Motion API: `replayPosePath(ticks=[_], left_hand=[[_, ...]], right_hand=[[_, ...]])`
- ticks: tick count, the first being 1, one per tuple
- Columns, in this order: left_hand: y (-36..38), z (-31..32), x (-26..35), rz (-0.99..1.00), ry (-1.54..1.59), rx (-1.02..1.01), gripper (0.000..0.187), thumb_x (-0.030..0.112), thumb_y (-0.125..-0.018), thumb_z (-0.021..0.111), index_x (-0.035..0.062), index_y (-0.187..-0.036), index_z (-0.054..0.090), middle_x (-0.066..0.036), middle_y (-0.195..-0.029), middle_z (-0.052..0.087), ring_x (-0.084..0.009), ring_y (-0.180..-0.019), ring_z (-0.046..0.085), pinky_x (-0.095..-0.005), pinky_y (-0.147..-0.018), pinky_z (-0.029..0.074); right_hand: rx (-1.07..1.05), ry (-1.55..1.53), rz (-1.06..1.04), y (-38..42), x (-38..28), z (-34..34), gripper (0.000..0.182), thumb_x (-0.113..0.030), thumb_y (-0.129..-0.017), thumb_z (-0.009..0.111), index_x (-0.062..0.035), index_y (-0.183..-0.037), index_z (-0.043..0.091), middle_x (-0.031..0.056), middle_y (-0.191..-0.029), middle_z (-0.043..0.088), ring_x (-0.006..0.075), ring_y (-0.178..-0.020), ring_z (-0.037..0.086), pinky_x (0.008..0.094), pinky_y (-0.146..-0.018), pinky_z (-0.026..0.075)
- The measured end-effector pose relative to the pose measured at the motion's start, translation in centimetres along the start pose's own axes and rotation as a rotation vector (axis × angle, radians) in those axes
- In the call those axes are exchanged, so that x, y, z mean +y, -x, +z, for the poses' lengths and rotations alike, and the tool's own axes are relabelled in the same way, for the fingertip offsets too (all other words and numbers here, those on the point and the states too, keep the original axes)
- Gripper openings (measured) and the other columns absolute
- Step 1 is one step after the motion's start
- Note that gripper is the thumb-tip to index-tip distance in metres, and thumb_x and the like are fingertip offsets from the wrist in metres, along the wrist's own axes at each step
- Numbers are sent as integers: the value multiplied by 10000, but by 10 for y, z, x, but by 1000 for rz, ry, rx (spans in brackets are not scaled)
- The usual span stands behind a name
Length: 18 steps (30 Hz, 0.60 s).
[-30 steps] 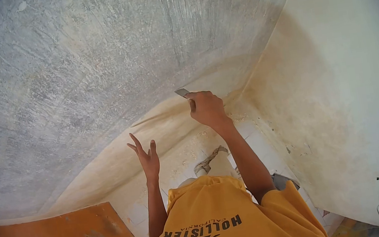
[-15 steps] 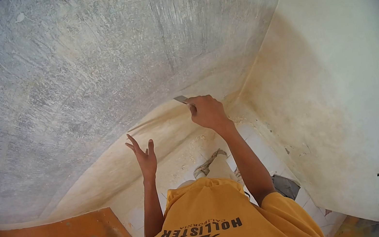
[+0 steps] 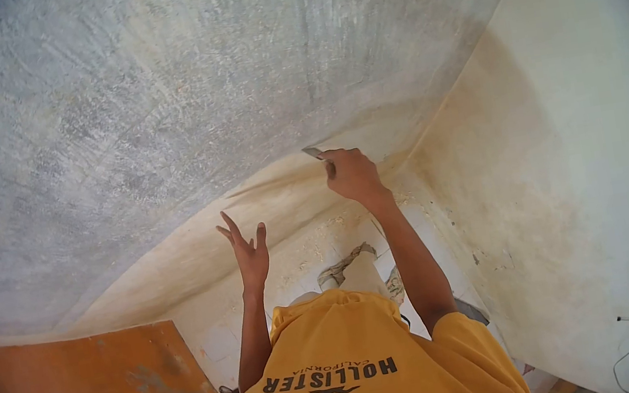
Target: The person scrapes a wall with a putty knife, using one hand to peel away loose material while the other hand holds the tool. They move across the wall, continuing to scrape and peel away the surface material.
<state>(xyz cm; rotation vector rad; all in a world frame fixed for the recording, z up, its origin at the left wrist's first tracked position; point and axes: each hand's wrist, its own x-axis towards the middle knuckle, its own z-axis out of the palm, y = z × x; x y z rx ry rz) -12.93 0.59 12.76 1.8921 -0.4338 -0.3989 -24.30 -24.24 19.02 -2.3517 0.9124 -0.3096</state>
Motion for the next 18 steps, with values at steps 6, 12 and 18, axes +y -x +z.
replayPosePath(ticks=[6, 12, 18], left_hand=[[-8, 0, -32, 102, -36, 61, 957, 230, -998, 681, 122, -1657, -3, -417, -1615, -125, -574, -1511, 13, -533, -1198, 270], [-12, -1, -25, 72, -68, 8, 966, 285, -1007, 663, 79, -1646, -32, -433, -1598, -150, -603, -1486, 100, -527, -1186, 309], [-10, -9, -8, 64, -5, 31, 967, 282, -1011, 657, 83, -1645, -46, -427, -1601, -149, -602, -1485, 103, -526, -1186, 313]], right_hand=[[76, -29, 67, 7, -20, -13, 310, -176, -935, 629, -106, -1218, 734, 223, -1009, 734, 433, -943, 696, 483, -836, 562], [87, -107, -164, 26, 19, -21, 341, -124, -929, 620, -88, -1256, 714, 264, -1072, 713, 446, -1001, 687, 435, -878, 550], [-68, -32, -65, 34, 1, -63, 344, -90, -902, 630, -65, -1234, 721, 277, -1046, 710, 419, -996, 702, 427, -852, 550]])
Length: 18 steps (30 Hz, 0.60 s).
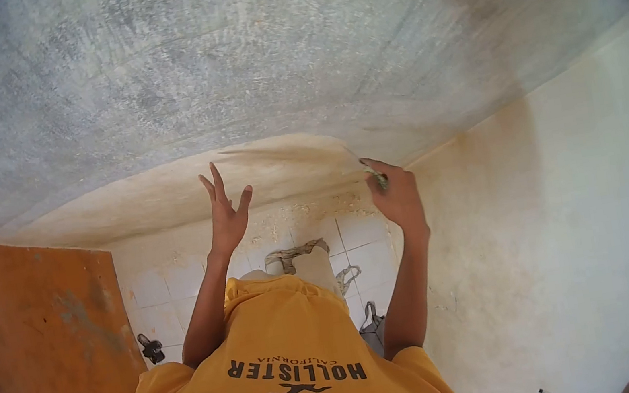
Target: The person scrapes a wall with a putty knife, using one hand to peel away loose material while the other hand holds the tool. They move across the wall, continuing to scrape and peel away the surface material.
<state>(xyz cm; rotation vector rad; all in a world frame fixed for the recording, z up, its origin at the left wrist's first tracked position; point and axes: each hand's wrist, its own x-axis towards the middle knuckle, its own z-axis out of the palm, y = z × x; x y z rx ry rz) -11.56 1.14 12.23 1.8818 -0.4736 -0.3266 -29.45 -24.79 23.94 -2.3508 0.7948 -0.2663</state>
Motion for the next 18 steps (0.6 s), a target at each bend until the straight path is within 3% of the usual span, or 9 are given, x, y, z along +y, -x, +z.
replayPosePath(ticks=[4, 7, 12, 18], left_hand=[[3, 0, -9, -6, 6, 26, 963, 278, -1013, 654, 86, -1645, -46, -439, -1593, -148, -593, -1492, 90, -531, -1185, 312], [6, 10, -20, -38, -3, 13, 946, 309, -1019, 652, 152, -1652, -33, -357, -1639, -154, -518, -1532, 69, -608, -1107, 417], [5, 7, -26, -7, -11, 19, 952, 316, -1018, 654, 155, -1652, -38, -366, -1635, -146, -528, -1527, 76, -605, -1109, 416], [-7, 2, -21, -15, 9, 19, 942, 330, -1023, 644, 157, -1652, -35, -361, -1635, -157, -526, -1524, 109, -601, -1113, 417]], right_hand=[[11, 74, -44, -35, 8, 30, 328, -97, -902, 647, -73, -1217, 735, 265, -1051, 715, 415, -983, 704, 420, -844, 556], [-29, 107, -9, -57, 4, 64, 325, -109, -901, 659, -77, -1214, 738, 263, -1072, 711, 416, -985, 702, 427, -848, 561], [42, 5, -74, -47, 6, 48, 329, -152, -892, 660, -96, -1205, 744, 260, -1057, 712, 433, -980, 691, 466, -874, 560], [-57, 204, -3, -66, 17, 111, 316, -175, -893, 659, -126, -1190, 753, 253, -1005, 722, 436, -981, 690, 493, -888, 557]])
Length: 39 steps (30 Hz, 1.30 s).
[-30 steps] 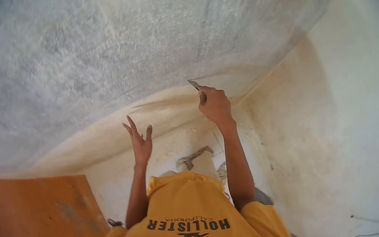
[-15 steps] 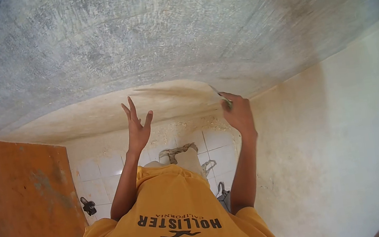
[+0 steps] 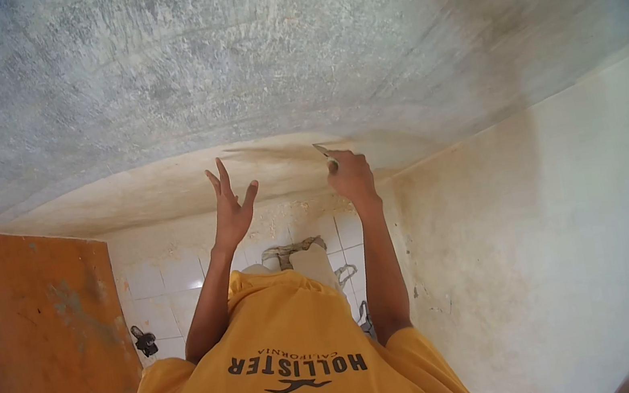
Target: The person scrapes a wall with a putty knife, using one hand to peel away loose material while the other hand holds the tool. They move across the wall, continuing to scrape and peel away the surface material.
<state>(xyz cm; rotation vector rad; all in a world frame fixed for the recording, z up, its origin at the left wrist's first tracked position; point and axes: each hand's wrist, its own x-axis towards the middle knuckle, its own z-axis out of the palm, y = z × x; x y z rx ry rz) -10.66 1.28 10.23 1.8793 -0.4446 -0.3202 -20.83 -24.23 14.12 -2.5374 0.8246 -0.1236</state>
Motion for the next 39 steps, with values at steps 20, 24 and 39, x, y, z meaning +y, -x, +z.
replayPosePath(ticks=[20, 24, 39], left_hand=[[-3, -11, 4, -19, 22, -15, 954, 302, -1022, 648, 117, -1644, -51, -386, -1625, -133, -548, -1510, 124, -576, -1132, 386], [-4, -17, 4, -48, 42, 23, 968, 291, -1018, 650, 28, -1631, -53, -443, -1596, -124, -586, -1495, 95, -524, -1198, 292], [-2, -16, 10, -19, 27, -13, 950, 349, -1030, 630, 62, -1638, -41, -404, -1620, -117, -552, -1513, 95, -543, -1172, 334]], right_hand=[[107, -6, -47, 11, -8, -20, 326, -167, -916, 641, -145, -1226, 740, 248, -1025, 724, 428, -959, 700, 484, -856, 565], [76, -29, 3, 7, -16, -41, 329, -170, -924, 634, -153, -1237, 735, 240, -1058, 723, 422, -997, 692, 490, -859, 559], [53, -44, 24, 24, -32, -31, 350, -130, -919, 623, -119, -1254, 720, 265, -1057, 716, 430, -988, 691, 511, -875, 551]])
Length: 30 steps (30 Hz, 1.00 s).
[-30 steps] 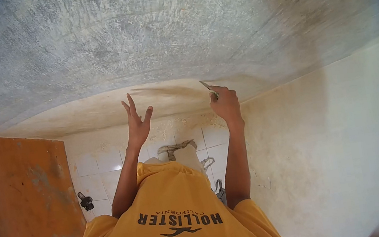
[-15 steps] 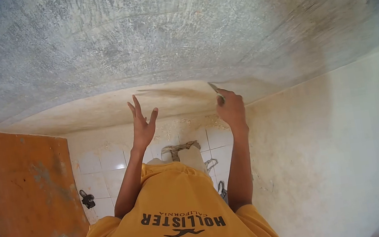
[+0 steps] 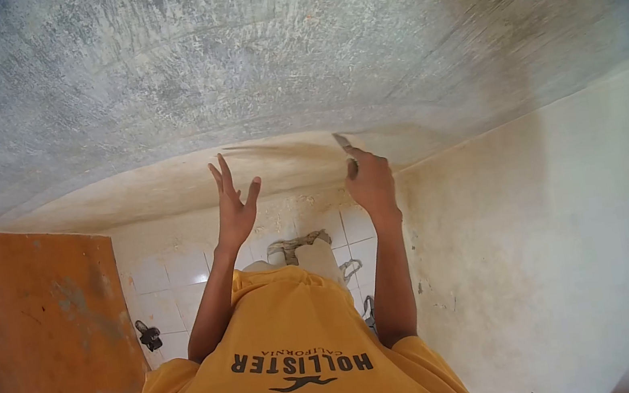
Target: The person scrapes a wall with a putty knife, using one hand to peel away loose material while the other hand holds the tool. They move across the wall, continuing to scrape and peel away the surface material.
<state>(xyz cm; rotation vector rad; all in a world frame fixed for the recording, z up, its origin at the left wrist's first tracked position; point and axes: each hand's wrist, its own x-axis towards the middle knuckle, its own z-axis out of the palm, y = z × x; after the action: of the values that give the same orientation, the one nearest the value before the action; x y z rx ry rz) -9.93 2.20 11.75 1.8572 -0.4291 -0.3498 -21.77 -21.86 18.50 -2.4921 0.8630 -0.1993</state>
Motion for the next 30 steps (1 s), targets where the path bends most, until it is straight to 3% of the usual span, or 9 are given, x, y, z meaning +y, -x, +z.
replayPosePath(ticks=[1, 4, 11, 14, 17, 20, 23, 27, 30], left_hand=[[-1, -2, 1, 16, 10, 14, 958, 349, -1028, 632, 27, -1632, -38, -425, -1610, -111, -564, -1509, 86, -524, -1199, 292], [-3, 2, -9, -84, 23, 20, 945, 361, -1035, 620, 24, -1633, -30, -417, -1616, -106, -564, -1509, 92, -529, -1196, 295], [-3, 8, 4, -79, 98, 4, 903, 425, -1057, 562, 69, -1642, -26, -347, -1652, -114, -514, -1530, 110, -558, -1161, 367], [-6, 16, -1, -25, 46, 2, 867, 428, -1072, 527, 77, -1643, -23, -317, -1666, -111, -482, -1544, 79, -537, -1163, 381], [-2, 17, 13, -38, 48, -13, 860, 412, -1075, 527, 73, -1643, -22, -306, -1671, -107, -454, -1555, 46, -512, -1160, 394], [-6, 22, -6, -48, 75, -14, 819, 447, -1093, 456, 76, -1643, -25, -276, -1683, -109, -389, -1572, -29, -481, -1217, 306], [-2, 13, -5, -54, 112, -33, 800, 473, -1102, 407, 77, -1644, -27, -257, -1690, -113, -365, -1576, -46, -468, -1246, 239], [3, 5, 17, -46, 189, -34, 793, 478, -1105, 391, 72, -1644, -24, -235, -1698, -110, -360, -1578, -51, -452, -1256, 212], [4, 3, 15, -104, 211, -23, 805, 472, -1103, 406, 62, -1642, -30, -222, -1701, -115, -357, -1578, -61, -453, -1264, 179]], right_hand=[[31, -16, -2, 2, -2, -7, 350, -126, -918, 620, -113, -1253, 719, 264, -1051, 717, 433, -981, 691, 511, -872, 552], [12, -3, -12, -7, 1, -13, 349, -111, -918, 612, -99, -1251, 717, 262, -1037, 719, 440, -964, 691, 509, -861, 555], [58, -2, 7, -2, 6, 0, 342, -88, -917, 605, -91, -1239, 721, 259, -1003, 720, 447, -945, 686, 512, -836, 553], [72, -188, 11, 6, 25, 12, 353, -102, -939, 600, -94, -1279, 696, 267, -1002, 714, 431, -893, 695, 488, -799, 546], [246, -420, 73, 25, 33, 35, 403, -138, -1010, 575, -127, -1412, 606, 174, -954, 708, 235, -637, 600, 366, -622, 508], [109, -1514, 549, 47, 10, 47, 427, -180, -1062, 537, -189, -1489, 522, 31, -866, 570, 99, -585, 409, 244, -494, 373], [190, -1838, 569, 52, -25, 62, 477, -217, -1083, 515, -245, -1551, 424, -48, -824, 439, 40, -582, 326, 191, -477, 273], [289, -1993, 591, 18, -30, 73, 412, -221, -1091, 483, -228, -1501, 445, -14, -852, 470, 62, -572, 336, 207, -466, 290], [254, -2091, 732, 14, -57, 51, 261, -223, -1100, 457, -213, -1357, 504, -6, -858, 452, 73, -572, 314, 200, -450, 266]])
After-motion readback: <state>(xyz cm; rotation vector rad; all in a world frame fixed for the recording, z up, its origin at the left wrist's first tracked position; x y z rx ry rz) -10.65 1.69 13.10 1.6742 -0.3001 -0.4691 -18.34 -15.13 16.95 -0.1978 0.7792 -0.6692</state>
